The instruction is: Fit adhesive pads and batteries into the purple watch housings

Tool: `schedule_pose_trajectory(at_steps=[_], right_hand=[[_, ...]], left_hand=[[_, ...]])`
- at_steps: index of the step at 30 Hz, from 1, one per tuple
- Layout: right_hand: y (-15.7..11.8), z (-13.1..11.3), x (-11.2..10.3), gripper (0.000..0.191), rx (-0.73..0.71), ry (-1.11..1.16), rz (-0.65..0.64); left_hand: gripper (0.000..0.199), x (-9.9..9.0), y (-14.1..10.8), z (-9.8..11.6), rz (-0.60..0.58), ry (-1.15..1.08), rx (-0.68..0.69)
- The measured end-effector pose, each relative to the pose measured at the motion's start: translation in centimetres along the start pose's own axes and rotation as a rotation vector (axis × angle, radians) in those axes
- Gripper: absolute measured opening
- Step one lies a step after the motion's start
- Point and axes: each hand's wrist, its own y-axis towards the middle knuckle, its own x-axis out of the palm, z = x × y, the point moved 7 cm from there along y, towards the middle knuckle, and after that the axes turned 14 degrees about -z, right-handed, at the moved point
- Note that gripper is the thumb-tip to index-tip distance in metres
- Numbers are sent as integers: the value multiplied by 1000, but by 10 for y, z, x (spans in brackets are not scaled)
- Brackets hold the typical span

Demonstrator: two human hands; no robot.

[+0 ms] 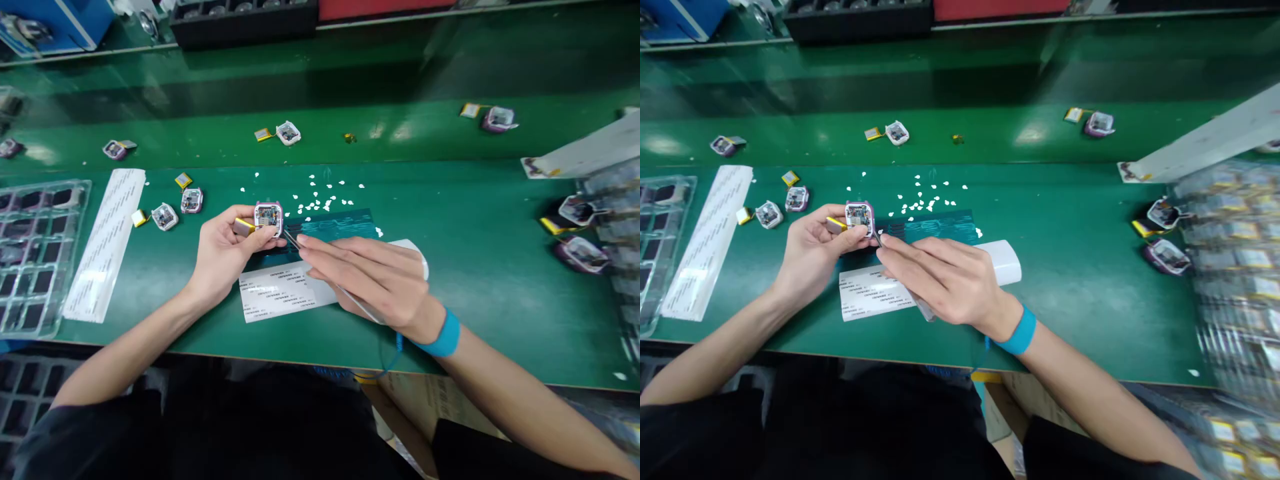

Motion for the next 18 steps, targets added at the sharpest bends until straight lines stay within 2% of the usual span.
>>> schedule_pose_trajectory(at_steps=[2,4,6,7,9,11,12,14,18], right_hand=[[-1,-2,0,25,-41,-45,38],[-1,-4,2,20,-78,-78,59],[-1,-7,3,18,-116,-103,70],[-1,-8,3,17,-128,-108,70],[-1,-8,4,16,-133,-106,70],[0,-7,4,17,-129,-112,66],[1,-8,3,18,-130,-120,61],[2,-9,2,19,-142,-142,60],[3,-10,0,18,-164,-158,63]], left_hand=[[33,-8,12,4,-3,112,21],[34,-27,35,13,38,307,61],[29,-59,66,29,194,640,84],[24,-75,83,35,260,698,83],[16,-101,117,45,316,767,72],[16,-113,144,50,316,818,57],[18,-112,154,51,304,841,66],[18,-100,170,52,262,879,113],[17,-56,196,43,113,913,182]])
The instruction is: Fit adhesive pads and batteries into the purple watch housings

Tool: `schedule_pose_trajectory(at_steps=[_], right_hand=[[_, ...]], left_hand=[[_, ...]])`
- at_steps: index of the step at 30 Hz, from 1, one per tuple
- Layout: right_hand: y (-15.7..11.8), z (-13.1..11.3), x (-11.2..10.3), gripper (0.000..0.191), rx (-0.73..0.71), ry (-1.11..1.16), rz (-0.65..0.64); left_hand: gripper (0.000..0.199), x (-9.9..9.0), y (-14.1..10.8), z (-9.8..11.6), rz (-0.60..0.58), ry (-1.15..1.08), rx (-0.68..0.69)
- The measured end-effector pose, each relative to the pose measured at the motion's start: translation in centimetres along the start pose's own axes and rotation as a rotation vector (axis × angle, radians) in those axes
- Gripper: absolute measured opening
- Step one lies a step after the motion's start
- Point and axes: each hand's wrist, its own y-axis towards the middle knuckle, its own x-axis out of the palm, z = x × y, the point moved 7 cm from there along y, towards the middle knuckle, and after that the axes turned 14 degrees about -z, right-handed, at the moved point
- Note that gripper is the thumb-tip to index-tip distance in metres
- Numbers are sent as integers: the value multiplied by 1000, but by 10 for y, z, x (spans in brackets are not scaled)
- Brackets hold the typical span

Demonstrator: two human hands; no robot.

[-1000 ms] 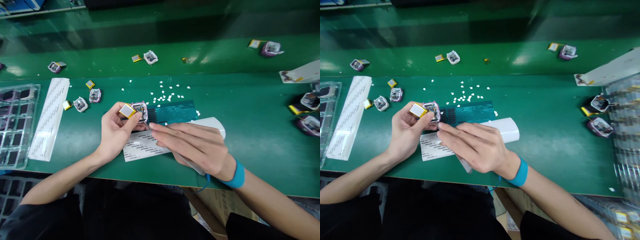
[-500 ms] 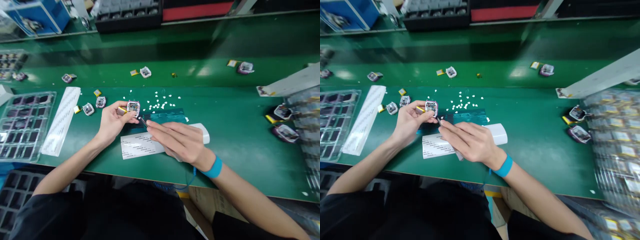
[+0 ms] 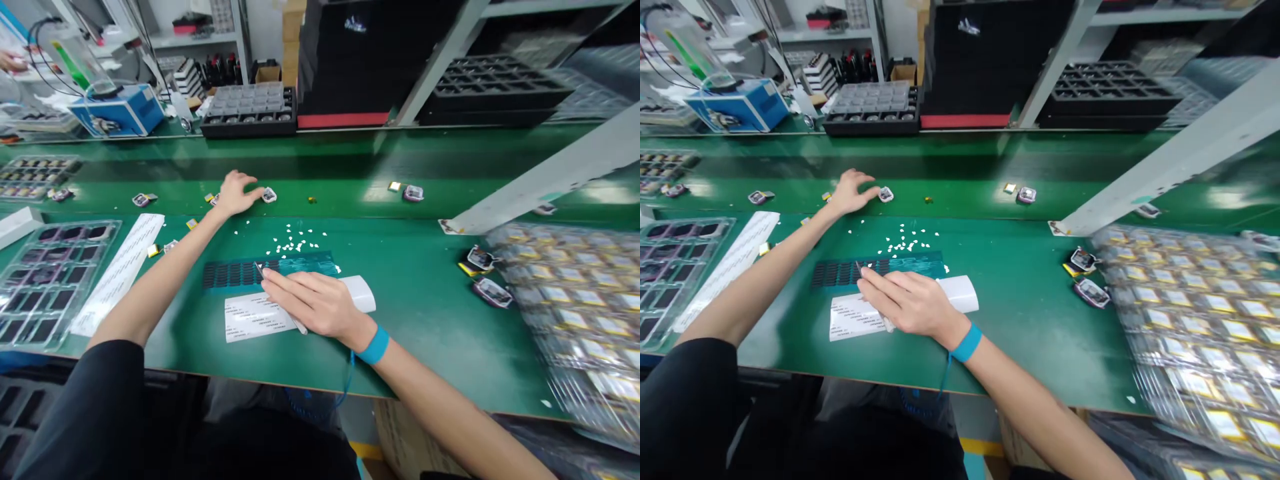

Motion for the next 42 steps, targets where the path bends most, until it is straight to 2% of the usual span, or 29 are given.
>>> schedule_pose_trajectory(at_steps=[3,6,9,11,12,14,17,21,24,30,34,37,42], right_hand=[[0,3,2,20,29,4,2],[-3,8,2,21,68,90,58],[-7,12,1,21,95,292,136],[-11,18,0,25,175,436,198],[-14,21,0,27,229,479,226],[-16,23,0,27,314,477,245],[-15,23,6,24,397,381,176],[-15,24,22,18,435,309,54],[-15,22,28,14,415,301,33],[-14,20,29,20,400,309,-25],[-14,17,29,28,379,239,-86],[-13,15,28,27,359,178,-129],[-10,8,26,29,240,30,-205]], left_hand=[[28,17,7,12,-55,-27,-11],[27,19,-11,23,-49,-73,-23],[17,19,-59,37,-102,-228,-3],[18,32,-101,43,-281,-617,-66],[22,36,-122,47,-338,-719,-100],[27,38,-157,58,-403,-833,-92],[26,40,-187,72,-433,-926,-23],[22,44,-200,81,-469,-950,64],[19,43,-205,81,-442,-903,112],[22,45,-211,78,-396,-787,105],[23,42,-215,78,-300,-580,126],[26,37,-220,80,-234,-373,172],[31,37,-222,81,-180,-192,223]])
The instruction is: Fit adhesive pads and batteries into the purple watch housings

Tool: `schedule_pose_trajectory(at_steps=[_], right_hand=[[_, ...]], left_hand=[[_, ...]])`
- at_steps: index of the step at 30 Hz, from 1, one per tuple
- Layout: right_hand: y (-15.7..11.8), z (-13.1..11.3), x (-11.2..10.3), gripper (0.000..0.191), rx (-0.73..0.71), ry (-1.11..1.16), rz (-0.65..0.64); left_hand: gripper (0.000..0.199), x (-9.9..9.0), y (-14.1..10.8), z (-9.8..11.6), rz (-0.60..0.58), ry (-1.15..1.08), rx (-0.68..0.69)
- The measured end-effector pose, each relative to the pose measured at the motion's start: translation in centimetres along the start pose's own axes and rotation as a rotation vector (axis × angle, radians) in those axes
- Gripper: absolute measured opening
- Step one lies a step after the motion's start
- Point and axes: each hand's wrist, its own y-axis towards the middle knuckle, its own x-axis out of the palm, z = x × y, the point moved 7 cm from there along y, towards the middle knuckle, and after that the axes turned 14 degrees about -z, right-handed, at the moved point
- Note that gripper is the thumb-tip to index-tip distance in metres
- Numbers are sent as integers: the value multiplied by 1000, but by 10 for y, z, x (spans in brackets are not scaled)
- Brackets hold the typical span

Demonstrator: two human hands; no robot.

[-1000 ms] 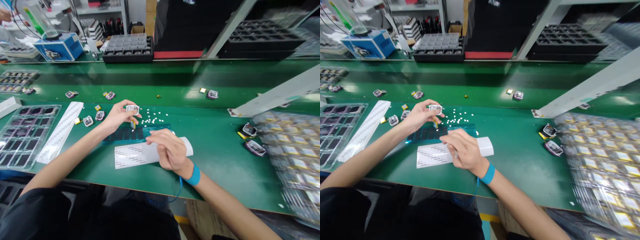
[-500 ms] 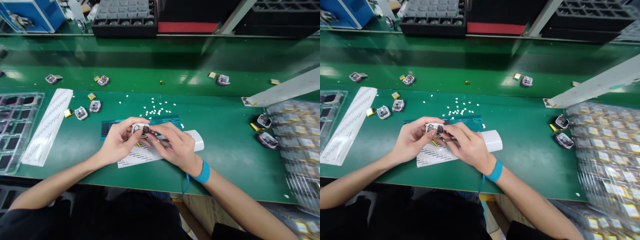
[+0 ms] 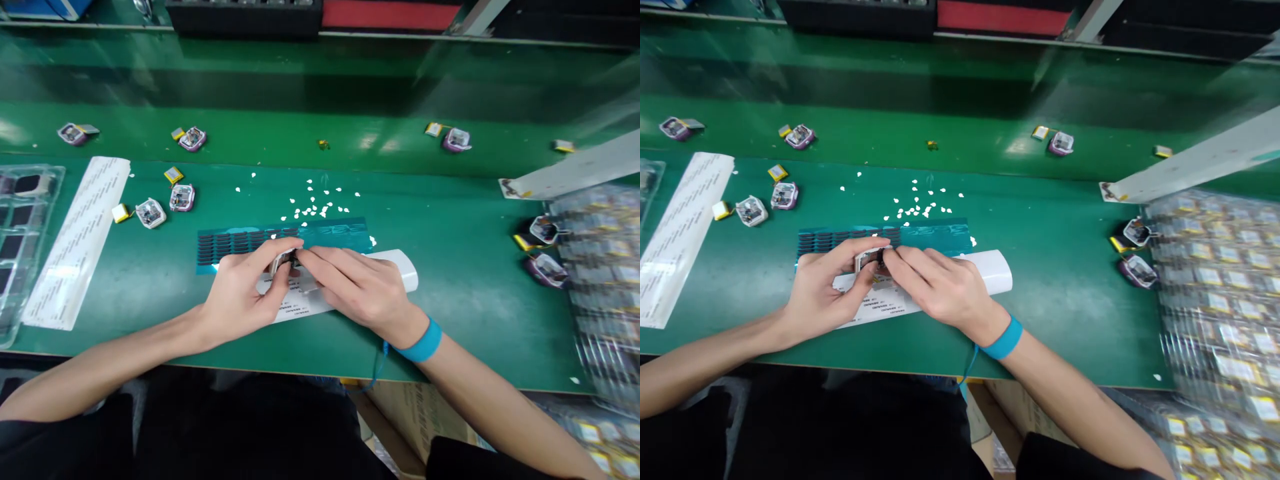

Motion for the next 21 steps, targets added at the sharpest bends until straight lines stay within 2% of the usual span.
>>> schedule_pose_trajectory(at_steps=[3,6,9,16,21], right_hand=[[1,6,0,33,32,62,20],[2,13,-1,33,97,191,81],[3,16,-5,32,129,256,125],[2,22,-9,21,208,449,177],[1,18,-6,32,144,363,159]], left_hand=[[25,1,5,-9,-12,-142,-46],[18,5,11,-16,-73,-395,-93],[16,8,13,-17,-132,-538,-135],[14,9,12,-13,-159,-693,-140],[16,10,11,-13,-201,-692,-186]])
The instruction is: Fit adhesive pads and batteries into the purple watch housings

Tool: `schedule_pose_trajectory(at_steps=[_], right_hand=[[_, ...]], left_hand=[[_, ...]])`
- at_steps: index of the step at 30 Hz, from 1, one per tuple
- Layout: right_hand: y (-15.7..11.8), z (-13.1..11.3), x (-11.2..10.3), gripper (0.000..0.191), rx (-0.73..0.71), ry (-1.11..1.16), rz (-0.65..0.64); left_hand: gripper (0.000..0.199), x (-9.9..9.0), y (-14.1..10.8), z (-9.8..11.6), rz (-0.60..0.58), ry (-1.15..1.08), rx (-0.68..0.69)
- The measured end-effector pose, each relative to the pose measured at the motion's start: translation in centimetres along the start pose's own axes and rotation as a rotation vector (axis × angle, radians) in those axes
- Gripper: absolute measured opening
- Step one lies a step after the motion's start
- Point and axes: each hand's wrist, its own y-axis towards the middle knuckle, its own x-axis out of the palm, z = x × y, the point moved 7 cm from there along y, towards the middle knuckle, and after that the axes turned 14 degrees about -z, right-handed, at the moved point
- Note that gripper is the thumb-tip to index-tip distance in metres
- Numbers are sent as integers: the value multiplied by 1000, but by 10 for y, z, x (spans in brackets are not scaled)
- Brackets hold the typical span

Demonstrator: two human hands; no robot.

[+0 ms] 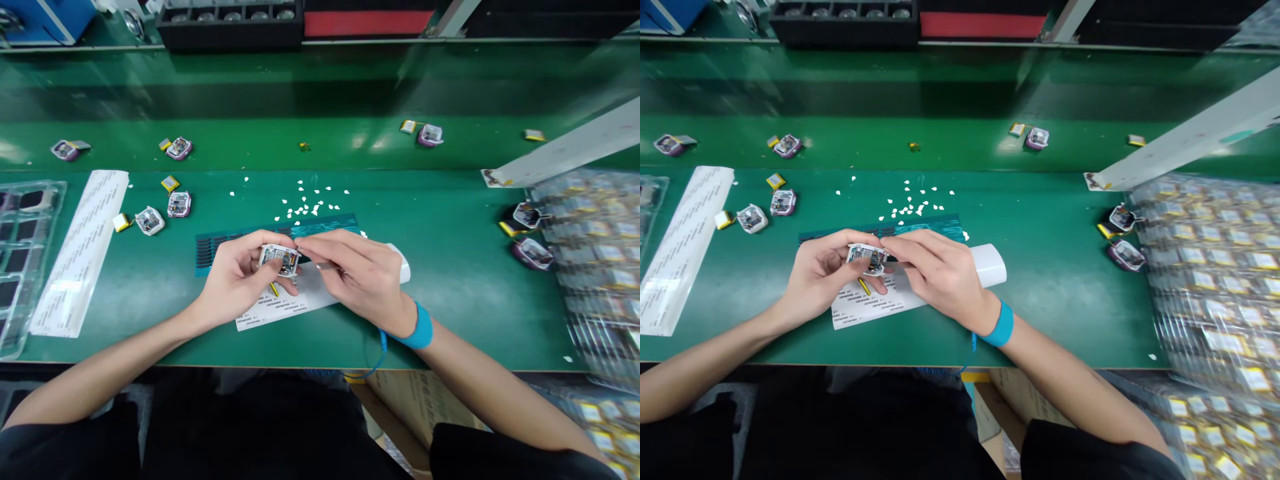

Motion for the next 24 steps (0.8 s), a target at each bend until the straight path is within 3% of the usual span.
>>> schedule_pose_trajectory(at_steps=[6,11,18,24], right_hand=[[-7,-2,6,40,-115,-98,-34],[-6,2,8,46,-101,-102,-89],[1,4,3,17,-16,-38,-60],[0,3,4,27,-52,-33,-85]], left_hand=[[12,-2,1,0,29,11,21],[13,-2,1,-4,54,33,6],[15,-1,1,-5,36,13,-8],[16,-1,1,-7,49,15,-13]])
